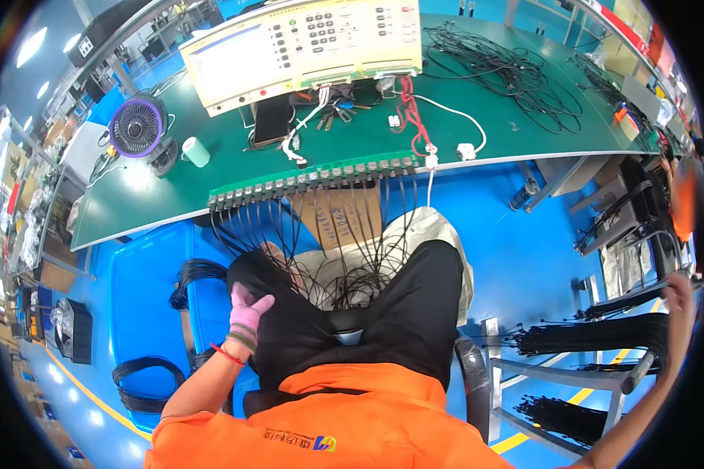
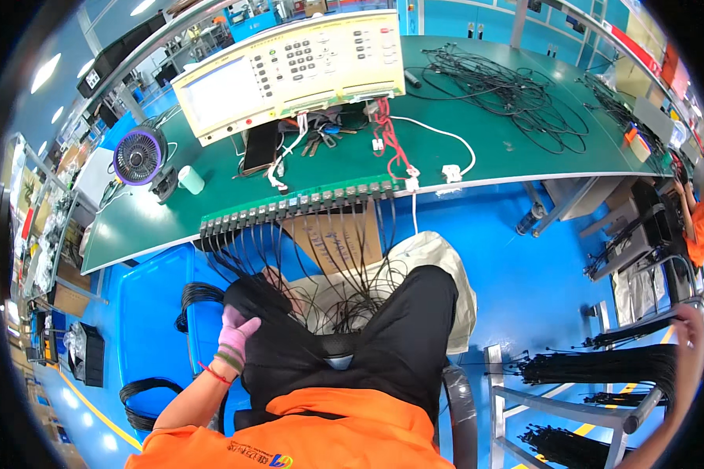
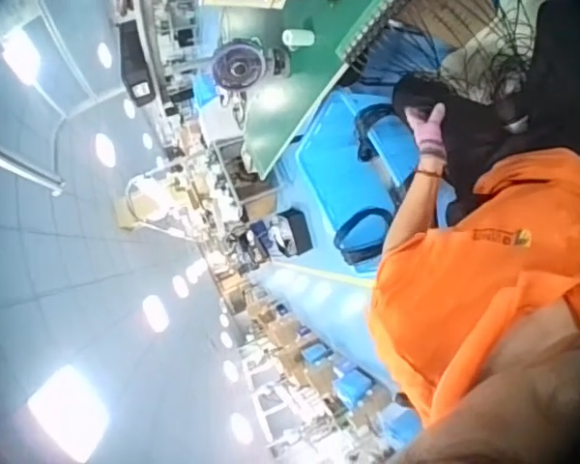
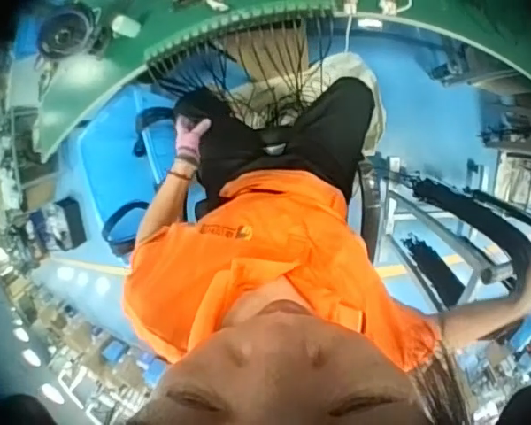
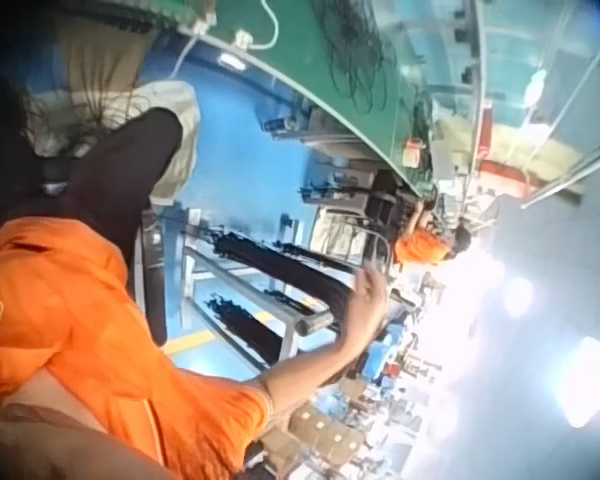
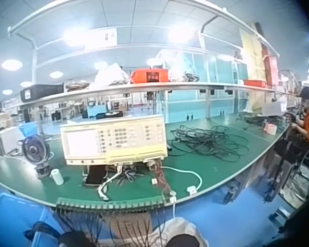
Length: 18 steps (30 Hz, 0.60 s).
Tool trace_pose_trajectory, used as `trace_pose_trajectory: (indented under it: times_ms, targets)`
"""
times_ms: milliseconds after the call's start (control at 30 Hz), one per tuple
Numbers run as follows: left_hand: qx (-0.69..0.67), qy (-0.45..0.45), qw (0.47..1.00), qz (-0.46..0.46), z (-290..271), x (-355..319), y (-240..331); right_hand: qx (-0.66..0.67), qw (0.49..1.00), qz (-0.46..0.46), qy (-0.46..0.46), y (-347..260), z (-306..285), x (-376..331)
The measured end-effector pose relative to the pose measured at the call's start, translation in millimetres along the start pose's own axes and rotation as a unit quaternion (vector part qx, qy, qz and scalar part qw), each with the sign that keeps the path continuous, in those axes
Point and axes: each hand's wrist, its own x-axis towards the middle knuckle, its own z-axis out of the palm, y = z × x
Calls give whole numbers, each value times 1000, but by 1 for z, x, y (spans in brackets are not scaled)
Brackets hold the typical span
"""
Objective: Testing individual connectors on wire harnesses using an electronic tester and sorting them.
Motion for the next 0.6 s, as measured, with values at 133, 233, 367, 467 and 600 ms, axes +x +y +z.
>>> trace_pose_trajectory:
  times_ms: [133,233,367,467,600]
  targets:
    - [78,-70,971,214,21,33,18,203,852,-167,-452,-178,203,28]
    - [78,-150,969,181,61,59,11,215,807,-197,-513,-268,352,15]
    - [28,-203,952,227,96,83,12,343,780,-314,-418,-346,504,-38]
    - [218,-303,882,287,96,94,-5,405,781,-270,-392,-385,568,-103]
    - [465,-350,783,218,102,108,3,434,760,-331,-353,-409,610,-141]
